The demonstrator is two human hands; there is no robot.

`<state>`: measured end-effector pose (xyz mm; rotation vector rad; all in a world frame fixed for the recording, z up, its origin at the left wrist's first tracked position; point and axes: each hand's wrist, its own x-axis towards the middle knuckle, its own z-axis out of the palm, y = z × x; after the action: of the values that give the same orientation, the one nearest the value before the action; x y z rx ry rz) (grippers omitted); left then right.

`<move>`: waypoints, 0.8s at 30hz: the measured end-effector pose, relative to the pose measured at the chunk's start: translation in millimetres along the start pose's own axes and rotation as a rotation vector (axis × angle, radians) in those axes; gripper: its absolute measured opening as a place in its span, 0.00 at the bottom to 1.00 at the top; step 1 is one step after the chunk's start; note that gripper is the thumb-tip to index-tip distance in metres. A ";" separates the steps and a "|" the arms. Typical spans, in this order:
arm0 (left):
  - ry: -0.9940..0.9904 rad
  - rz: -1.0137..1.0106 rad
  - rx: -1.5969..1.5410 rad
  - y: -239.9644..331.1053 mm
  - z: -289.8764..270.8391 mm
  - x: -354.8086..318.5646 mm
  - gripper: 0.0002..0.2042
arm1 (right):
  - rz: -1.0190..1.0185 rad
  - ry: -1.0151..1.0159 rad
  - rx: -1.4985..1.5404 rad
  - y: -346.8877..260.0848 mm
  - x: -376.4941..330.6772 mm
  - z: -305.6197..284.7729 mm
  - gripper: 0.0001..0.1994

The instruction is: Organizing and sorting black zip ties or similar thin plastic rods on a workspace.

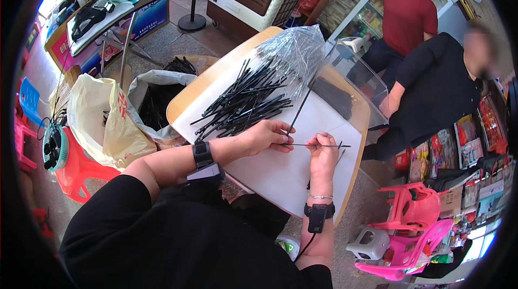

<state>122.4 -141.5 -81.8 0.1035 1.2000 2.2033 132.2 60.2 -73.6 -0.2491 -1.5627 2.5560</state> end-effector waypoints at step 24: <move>-0.127 0.025 -0.121 -0.3 2.5 2.7 0.11 | 0.051 -0.154 -0.027 4.2 -9.0 12.7 0.05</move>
<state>121.2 -138.0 -81.2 0.2066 0.9991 2.2487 138.2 45.5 -71.1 -0.0977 -1.6645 2.6508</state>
